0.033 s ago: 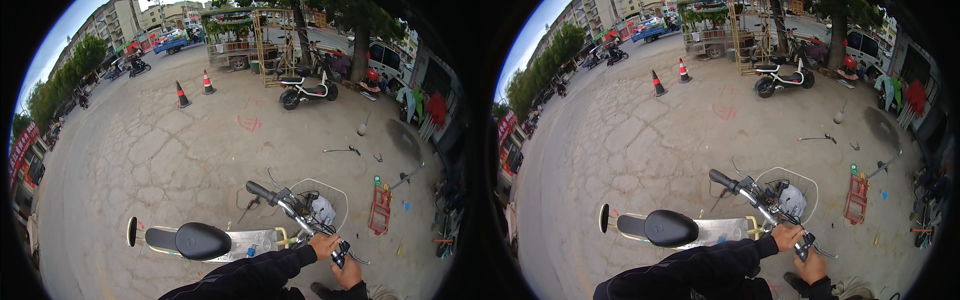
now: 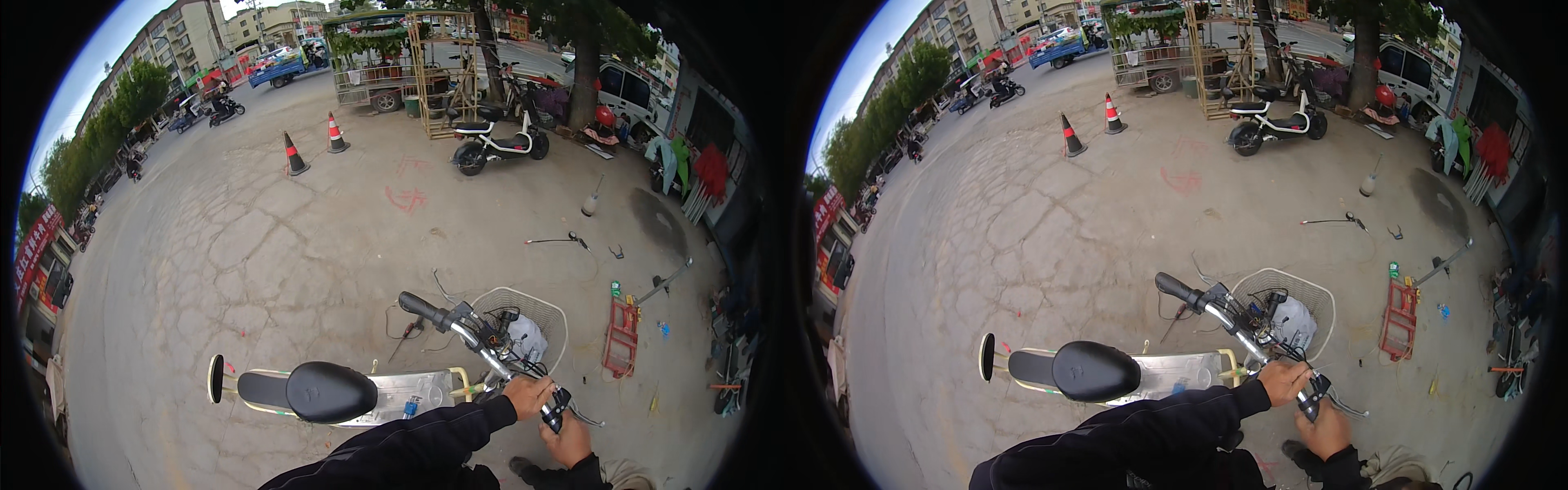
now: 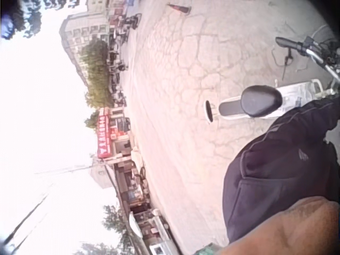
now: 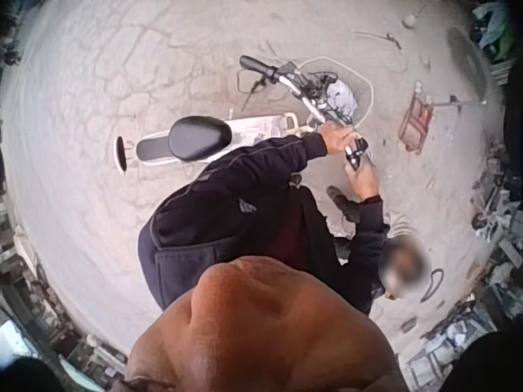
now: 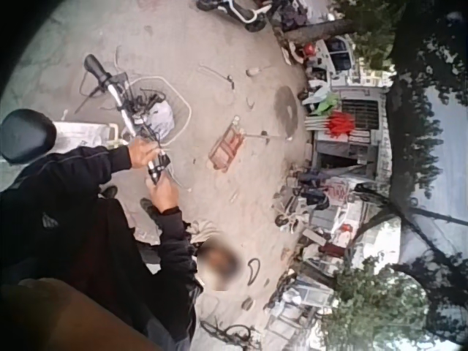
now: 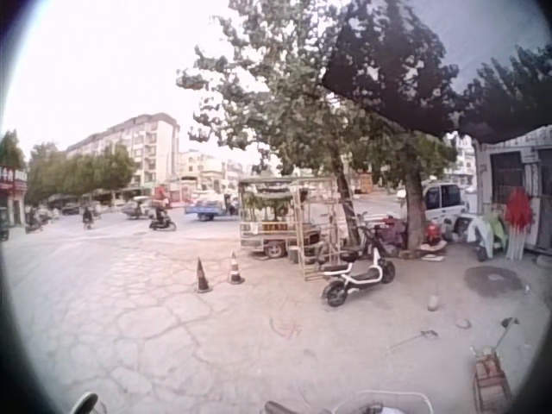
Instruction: The person repairs an electric scooter by adjusting the handlebar grip, tightening screws, and connecting wires to the headlight. The person uses a screwdriver and zip ties to secure components.
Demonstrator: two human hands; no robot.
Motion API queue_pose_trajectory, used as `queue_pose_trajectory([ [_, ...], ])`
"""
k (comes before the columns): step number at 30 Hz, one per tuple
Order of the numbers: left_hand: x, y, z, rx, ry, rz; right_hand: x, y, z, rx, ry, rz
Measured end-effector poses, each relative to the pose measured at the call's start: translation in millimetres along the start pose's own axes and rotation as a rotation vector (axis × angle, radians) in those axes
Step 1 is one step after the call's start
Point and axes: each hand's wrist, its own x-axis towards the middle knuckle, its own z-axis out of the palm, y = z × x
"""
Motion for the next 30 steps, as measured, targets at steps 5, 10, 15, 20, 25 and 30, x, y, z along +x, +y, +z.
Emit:
queue_pose_trajectory([
  [5, -0.1, -8.9, 5.3, -0.02, 0.094, 0.051, 11.6, 18.1, -9.4, 0.248, -0.258, 0.019],
  [10, -1.5, -11.7, 7.6, -0.137, 0.07, -0.037, 6.9, 19.8, -4.0, 0.205, -0.217, 0.029],
  [15, 1.4, -8.8, 4.2, -0.093, 0.083, 0.017, -23.7, -4.5, 7.3, -0.376, 0.123, 0.005],
  [20, 0.0, -10.9, 5.8, -0.103, 0.118, 0.064, -35.8, 12.8, -1.5, -0.222, 0.027, 0.009],
  [25, 0.3, -10.7, 4.9, -0.093, 0.126, 0.086, -28.6, 56.9, -31.2, 0.678, -0.561, 0.245],
  [30, 0.3, -9.0, 5.4, -0.104, 0.13, 0.067, -42.1, 58.6, -38.8, 0.51, -0.467, 0.111],
])
